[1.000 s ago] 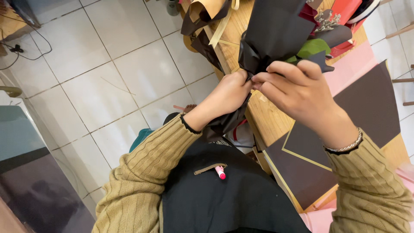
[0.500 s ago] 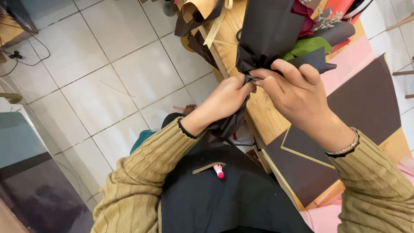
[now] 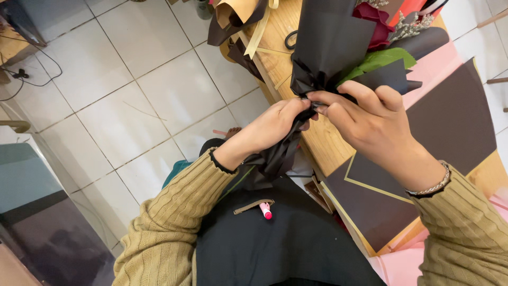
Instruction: The person wraps a red rose in black paper, secures the paper with tape, and trims the stem using shears at a design station.
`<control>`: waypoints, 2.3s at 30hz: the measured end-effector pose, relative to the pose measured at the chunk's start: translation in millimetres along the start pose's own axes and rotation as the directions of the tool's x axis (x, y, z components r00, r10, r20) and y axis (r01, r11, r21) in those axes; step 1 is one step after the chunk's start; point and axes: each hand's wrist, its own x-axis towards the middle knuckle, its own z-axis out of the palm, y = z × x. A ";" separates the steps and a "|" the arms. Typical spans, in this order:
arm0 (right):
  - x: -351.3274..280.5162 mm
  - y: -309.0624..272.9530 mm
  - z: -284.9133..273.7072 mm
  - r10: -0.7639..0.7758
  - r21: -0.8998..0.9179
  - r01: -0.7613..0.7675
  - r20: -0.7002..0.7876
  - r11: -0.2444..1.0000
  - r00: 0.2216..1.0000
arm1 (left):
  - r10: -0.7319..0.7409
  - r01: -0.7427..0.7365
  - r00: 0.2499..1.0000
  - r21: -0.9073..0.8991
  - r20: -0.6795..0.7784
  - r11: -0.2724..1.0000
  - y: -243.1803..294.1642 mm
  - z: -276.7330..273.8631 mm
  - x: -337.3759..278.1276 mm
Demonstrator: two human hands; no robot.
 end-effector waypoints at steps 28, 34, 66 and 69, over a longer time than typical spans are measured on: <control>-24.9 -47.7 -6.6 0.530 0.298 -0.477 -0.128 0.827 0.838 | 0.177 -0.082 0.909 0.255 -0.378 0.964 9.3 -7.4 -5.0; -29.5 -82.8 56.2 0.748 0.853 -0.434 0.485 -0.291 0.453 | 0.307 -0.166 0.872 0.360 -0.381 0.918 -1.6 -7.5 -1.4; -23.9 -111.3 77.8 0.458 0.339 0.341 0.803 -0.877 0.381 | 0.229 -0.168 0.930 0.221 -0.288 0.961 10.9 -4.5 -15.4; -19.3 -110.7 75.4 0.549 0.474 0.299 0.794 -0.828 0.263 | 0.241 -0.151 0.917 0.281 -0.319 0.948 13.4 -2.3 -16.0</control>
